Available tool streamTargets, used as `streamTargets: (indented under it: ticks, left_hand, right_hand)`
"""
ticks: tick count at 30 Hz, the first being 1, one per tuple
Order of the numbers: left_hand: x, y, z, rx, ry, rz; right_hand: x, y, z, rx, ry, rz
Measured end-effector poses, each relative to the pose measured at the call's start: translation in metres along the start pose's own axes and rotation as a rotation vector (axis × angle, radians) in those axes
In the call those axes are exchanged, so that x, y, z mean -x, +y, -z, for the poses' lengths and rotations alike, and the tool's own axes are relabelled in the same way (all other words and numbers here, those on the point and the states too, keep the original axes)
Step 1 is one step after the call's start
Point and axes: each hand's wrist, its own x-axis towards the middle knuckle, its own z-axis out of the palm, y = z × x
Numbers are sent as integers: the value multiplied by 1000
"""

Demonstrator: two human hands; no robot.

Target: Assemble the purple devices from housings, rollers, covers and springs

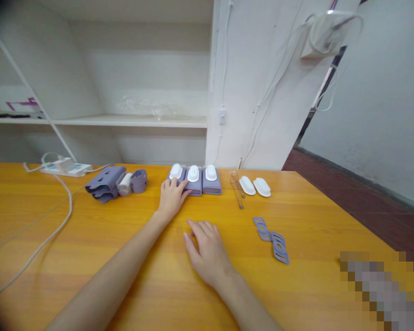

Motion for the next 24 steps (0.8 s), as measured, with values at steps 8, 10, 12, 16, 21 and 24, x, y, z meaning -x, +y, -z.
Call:
streamTargets:
  ticks: [8, 10, 12, 16, 21, 24]
  left_hand:
    - [16, -10, 12, 13, 46, -43]
    - [23, -23, 22, 13, 74, -56]
    - [26, -43, 34, -2, 120, -19]
    - [21, -96, 63, -75, 234, 178]
    - [23, -153, 95, -191, 192, 388]
    - [32, -178, 99, -174, 109, 430]
  right_hand:
    - [1, 0, 0, -1, 1, 7]
    - [1, 0, 0, -7, -1, 12]
    - [1, 1, 0, -15, 2, 16]
    - [1, 1, 0, -25, 5, 14]
    - [2, 1, 0, -15, 1, 2]
    - [2, 0, 0, -10, 2, 2]
